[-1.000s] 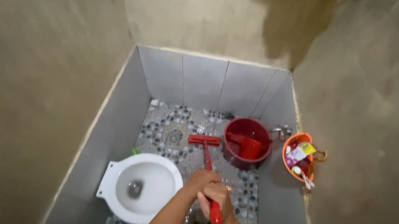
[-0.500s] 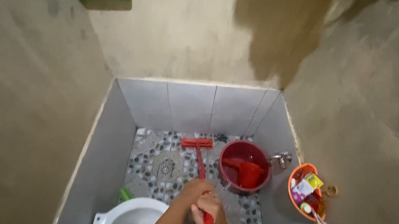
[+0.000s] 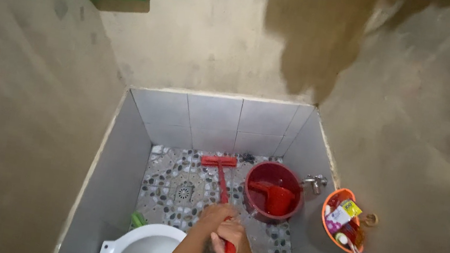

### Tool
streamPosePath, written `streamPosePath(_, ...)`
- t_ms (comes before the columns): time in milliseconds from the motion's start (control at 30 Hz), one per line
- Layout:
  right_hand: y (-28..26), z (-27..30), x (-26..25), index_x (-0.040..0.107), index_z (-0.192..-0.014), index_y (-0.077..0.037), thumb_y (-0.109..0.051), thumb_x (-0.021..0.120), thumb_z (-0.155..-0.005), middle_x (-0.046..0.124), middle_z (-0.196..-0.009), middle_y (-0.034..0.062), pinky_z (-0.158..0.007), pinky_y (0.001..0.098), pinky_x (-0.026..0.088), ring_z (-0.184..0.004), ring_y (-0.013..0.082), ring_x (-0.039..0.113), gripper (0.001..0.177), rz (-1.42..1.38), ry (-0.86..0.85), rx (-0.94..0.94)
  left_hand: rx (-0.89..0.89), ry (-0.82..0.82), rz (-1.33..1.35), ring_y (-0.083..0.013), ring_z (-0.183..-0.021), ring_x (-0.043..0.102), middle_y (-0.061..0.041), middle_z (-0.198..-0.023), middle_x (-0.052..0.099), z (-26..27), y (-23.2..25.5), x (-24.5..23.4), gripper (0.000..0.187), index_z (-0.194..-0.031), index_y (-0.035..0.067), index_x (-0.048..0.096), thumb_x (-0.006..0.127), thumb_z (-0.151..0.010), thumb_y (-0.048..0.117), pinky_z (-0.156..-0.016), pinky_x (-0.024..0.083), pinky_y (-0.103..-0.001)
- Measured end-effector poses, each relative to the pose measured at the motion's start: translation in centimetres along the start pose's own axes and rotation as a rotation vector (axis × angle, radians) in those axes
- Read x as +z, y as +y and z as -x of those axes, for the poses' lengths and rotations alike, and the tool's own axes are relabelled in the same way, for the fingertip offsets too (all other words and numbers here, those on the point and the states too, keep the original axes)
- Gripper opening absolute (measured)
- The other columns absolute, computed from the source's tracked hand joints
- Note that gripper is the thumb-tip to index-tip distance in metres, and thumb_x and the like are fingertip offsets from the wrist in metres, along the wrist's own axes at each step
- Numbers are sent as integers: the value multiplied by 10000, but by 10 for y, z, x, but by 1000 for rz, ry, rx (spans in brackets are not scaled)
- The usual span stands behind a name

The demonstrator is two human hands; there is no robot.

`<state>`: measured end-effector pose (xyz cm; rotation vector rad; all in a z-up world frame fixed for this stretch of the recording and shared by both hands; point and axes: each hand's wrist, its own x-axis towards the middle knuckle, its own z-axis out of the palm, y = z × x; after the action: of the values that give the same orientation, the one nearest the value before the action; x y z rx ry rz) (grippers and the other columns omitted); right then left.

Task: Scrubbing a bathroom wall and baseboard with a green brush and water.

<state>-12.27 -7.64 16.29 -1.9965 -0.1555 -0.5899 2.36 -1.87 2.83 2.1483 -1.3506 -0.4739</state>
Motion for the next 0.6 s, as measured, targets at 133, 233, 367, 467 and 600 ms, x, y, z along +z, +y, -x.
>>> streamPosePath(133,-17,22,-3,474,-636,-48,-51,684,-806,536,-626,153,-617,465,441,-608,374,542,270,64,21,-94,-4,15,-6,-366,-996,701,-136,-1009,729,20,5,26,225,-936,151,730,640,-823,323,-824,539,-493)
streamPosePath(233,-30,40,-9,446,-629,-40,-42,687,-825,511,-635,183,-589,475,401,-630,413,525,310,105,11,-147,-8,26,-7,-364,-965,716,-141,-990,739,40,24,36,236,-935,154,738,648,-818,338,-805,551,-495)
streamPosePath(367,-48,61,-17,457,-653,-29,-44,704,-832,517,-660,189,-600,471,424,-647,412,542,305,94,-15,-114,-32,2,32,-383,-939,704,-139,-976,737,66,63,24,244,-952,160,752,640,-831,340,-783,549,-509)
streamPosePath(467,-71,66,-28,511,-702,-19,-67,717,-838,562,-701,175,-631,450,477,-666,368,585,252,91,-31,-54,-2,69,149,-366,-954,704,-142,-995,738,84,91,12,249,-969,146,740,635,-833,328,-793,558,-490)
streamPosePath(600,-117,56,-52,621,-826,18,-89,718,-838,646,-799,158,-712,408,540,-770,286,662,145,-22,-25,-119,152,219,432,-329,-975,704,-136,-1049,733,103,129,-14,279,-1041,96,680,616,-862,299,-795,564,-453)
